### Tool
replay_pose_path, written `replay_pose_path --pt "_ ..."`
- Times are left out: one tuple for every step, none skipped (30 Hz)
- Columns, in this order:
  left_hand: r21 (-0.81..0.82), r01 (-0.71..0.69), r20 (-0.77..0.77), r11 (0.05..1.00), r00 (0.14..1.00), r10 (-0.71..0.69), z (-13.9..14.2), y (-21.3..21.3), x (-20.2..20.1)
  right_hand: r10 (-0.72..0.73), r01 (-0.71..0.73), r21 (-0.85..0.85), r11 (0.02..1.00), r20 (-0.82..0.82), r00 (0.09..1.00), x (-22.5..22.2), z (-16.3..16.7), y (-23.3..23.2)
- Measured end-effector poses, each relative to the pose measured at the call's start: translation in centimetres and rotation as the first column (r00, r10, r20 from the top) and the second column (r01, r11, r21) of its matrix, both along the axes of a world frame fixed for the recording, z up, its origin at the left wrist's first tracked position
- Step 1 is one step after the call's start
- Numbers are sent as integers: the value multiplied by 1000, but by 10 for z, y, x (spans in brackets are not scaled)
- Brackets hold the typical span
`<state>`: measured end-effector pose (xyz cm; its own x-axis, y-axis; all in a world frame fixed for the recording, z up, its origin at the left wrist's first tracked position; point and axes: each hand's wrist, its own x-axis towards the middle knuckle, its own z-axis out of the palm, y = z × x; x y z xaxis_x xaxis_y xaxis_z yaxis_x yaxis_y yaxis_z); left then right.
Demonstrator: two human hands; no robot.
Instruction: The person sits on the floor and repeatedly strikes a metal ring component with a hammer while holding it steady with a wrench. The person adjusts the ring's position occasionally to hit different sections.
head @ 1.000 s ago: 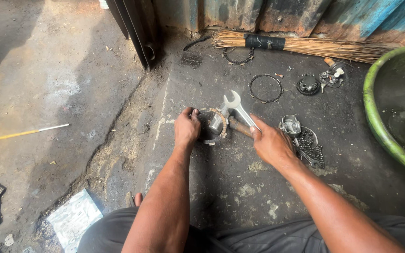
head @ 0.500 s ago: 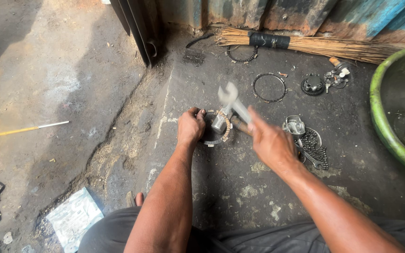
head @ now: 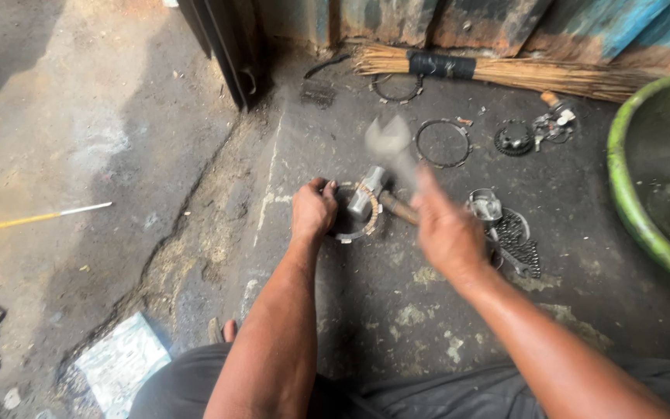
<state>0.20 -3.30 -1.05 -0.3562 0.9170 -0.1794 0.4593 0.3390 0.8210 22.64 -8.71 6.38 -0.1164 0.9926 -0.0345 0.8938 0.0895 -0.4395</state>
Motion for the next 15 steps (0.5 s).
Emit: replay_pose_path --pt "23 0 12 1000 1000 0 -1 2 0 20 -14 -67 998 91 996 -1 -3 1" --pt "43 -5 24 999 1000 4 -2 3 1 71 -75 30 997 129 989 0 -4 1" --pt "66 -10 32 998 999 8 -3 4 1 117 -139 128 982 167 979 1 -5 2" --pt "63 0 13 998 1000 -1 -4 6 0 154 -200 225 954 206 966 1 -5 3" --pt "47 2 -1 999 1000 -2 -4 7 0 100 -120 204 972 102 990 0 -4 4" --pt "15 3 -11 1000 1000 -3 -6 4 -1 43 -43 156 987 3 999 1 -3 3" --pt "-1 3 -1 1000 1000 -3 -7 4 -1 -25 35 111 993 -93 995 1 -1 3" --pt "-10 6 3 1000 1000 -6 -8 5 -1 -44 44 10 999 -56 997 -1 0 1" --pt "-25 11 10 1000 1000 -10 -10 4 -2 -60 58 -95 994 -16 998 -3 1 -2" --pt "0 11 9 1000 1000 -11 -12 5 -1 -74 78 -189 979 30 997 -3 2 -3" --pt "28 7 7 1000 1000 -7 -14 6 -1 -70 87 -192 978 95 993 -4 4 -4" --pt "56 2 0 998 1000 -2 -16 8 -2 -64 94 -195 976 153 986 -5 4 -2" --pt "73 8 -10 997 1000 -8 -17 11 -3 -60 103 -197 975 210 976 -5 4 -1" --pt "81 9 -15 997 1000 -7 -19 13 -3 -108 117 -166 979 63 992 -3 5 4" --pt "73 8 -19 997 1000 -6 -20 12 -4 -150 135 -155 979 -83 985 1 6 8"
